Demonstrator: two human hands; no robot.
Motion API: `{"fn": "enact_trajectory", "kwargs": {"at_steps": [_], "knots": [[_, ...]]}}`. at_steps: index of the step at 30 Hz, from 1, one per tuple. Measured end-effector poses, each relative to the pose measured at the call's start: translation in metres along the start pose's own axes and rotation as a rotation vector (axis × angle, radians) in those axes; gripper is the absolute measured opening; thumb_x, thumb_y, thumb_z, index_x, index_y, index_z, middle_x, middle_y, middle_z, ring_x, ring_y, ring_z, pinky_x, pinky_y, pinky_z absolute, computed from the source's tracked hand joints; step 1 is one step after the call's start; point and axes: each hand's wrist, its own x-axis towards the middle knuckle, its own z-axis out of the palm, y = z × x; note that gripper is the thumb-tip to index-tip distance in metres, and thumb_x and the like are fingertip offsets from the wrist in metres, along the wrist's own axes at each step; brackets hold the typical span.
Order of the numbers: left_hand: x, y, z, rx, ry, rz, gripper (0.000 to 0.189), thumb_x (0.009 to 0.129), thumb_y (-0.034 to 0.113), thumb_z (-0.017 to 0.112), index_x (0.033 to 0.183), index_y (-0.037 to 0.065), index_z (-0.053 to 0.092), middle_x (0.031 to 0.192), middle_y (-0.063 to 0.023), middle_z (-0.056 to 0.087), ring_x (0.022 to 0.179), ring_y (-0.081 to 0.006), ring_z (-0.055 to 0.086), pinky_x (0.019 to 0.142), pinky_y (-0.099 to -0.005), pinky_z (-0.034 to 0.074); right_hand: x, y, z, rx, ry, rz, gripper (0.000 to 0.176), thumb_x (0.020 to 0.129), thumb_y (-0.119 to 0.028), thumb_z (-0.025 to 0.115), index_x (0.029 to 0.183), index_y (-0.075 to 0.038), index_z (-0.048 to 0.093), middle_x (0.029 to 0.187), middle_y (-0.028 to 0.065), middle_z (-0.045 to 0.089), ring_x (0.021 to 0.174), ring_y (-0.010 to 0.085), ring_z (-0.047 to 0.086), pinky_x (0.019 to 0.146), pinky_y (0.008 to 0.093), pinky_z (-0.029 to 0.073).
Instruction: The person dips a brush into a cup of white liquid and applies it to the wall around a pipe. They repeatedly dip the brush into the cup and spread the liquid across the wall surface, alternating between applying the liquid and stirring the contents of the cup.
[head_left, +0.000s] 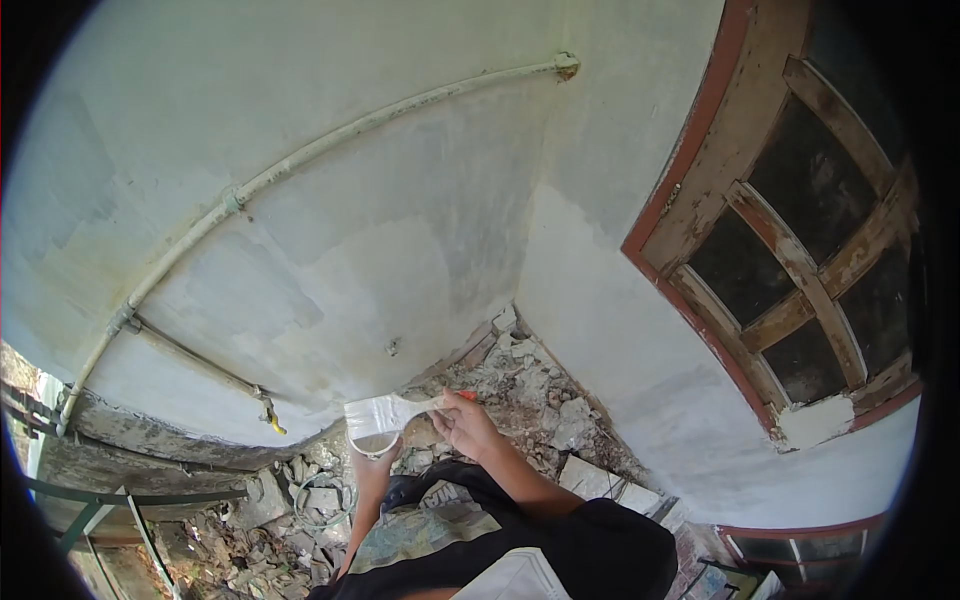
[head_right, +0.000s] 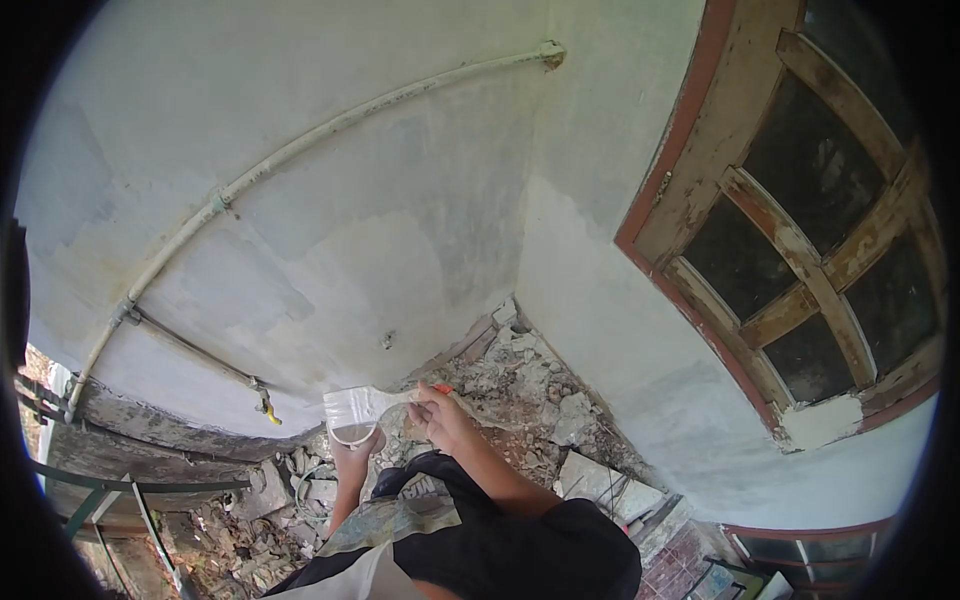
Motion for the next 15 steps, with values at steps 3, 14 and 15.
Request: {"fn": "enact_trajectory", "kwargs": {"at_steps": [3,14,15], "knots": [[0.0,0.002,0.002,-0.016,-0.015,-0.017,0.067,0.079,0.013,0.087,0.133,-0.001,0.049,0.123,-0.0138,0.064,0.112,-0.023,0.063,0.098,-0.0358,0.05,0.0,0.0,-0.003,0.0,-0.005,-0.016,0.028,0.097,-0.029,0.074,0.114,-0.009,0.062,0.116,0.0084,0.062,0.112,0.0227,0.061,0.095,0.03,0.052],[0.009,0.005,0.006,0.003,0.001,0.076,0.07,0.076,0.011,0.087,0.133,0.001,0.048,0.123,-0.0112,0.063,0.113,-0.0211,0.062,0.1,-0.0361,0.05,-0.008,-0.007,0.004,-0.037,-0.001,-0.019,0.025,0.099,-0.028,0.072,0.113,-0.01,0.062,0.114,0.0088,0.065,0.107,0.0219,0.063,0.088,0.0294,0.054],[0.009,0.007,0.004,-0.022,-0.028,0.066,0.07,0.076,0.011,0.087,0.133,0.001,0.049,0.123,-0.0111,0.063,0.113,-0.0209,0.063,0.1,-0.0363,0.05,-0.011,-0.009,0.01,-0.038,0.041,-0.019,0.025,0.099,-0.028,0.072,0.113,-0.01,0.062,0.113,0.0089,0.065,0.107,0.0224,0.063,0.087,0.0298,0.055]]}}
